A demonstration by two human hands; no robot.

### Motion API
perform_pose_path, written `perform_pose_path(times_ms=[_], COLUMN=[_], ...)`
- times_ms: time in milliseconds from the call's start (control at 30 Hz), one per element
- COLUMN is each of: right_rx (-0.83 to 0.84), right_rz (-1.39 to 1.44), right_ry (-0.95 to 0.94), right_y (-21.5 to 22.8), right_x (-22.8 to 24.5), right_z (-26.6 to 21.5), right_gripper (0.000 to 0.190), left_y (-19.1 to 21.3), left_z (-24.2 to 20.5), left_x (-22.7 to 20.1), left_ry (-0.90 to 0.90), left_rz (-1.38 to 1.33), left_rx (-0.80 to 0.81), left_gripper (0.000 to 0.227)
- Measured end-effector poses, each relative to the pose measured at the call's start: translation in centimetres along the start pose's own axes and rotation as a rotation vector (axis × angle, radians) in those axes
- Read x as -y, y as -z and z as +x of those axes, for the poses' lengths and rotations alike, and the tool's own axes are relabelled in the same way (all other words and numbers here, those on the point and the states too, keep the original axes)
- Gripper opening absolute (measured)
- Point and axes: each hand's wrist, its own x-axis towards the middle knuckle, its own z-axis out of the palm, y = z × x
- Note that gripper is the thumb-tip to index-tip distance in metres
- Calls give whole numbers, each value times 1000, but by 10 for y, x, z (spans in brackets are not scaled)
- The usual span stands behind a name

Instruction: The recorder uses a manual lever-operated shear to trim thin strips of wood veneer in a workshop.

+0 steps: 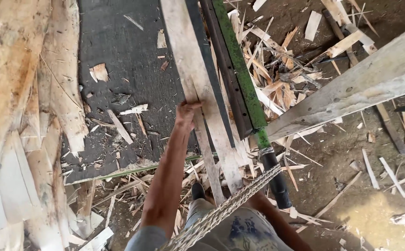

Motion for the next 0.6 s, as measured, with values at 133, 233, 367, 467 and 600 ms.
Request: perform_pose_path(times_ms=[133,233,367,467,600], right_rx=[30,73,98,-181,-485], right_rz=[202,328,463,418,563], right_ry=[-36,-45,-80,248,-12], right_y=[14,34,55,74,93], right_x=[33,108,149,126,175], right_z=[11,18,34,45,4], right_gripper=[41,30,21,31,52], left_y=[10,28,52,92,159], left_z=[-50,-52,-63,-32,57], left_x=[-38,-56,-88,-76,-5], left_ry=[-241,-372,-370,-251,-16], left_rz=[-116,-240,-274,-438,-518], left_rx=[-41,-71,-194,-198,-271], left_gripper=[21,20,25,48,50])
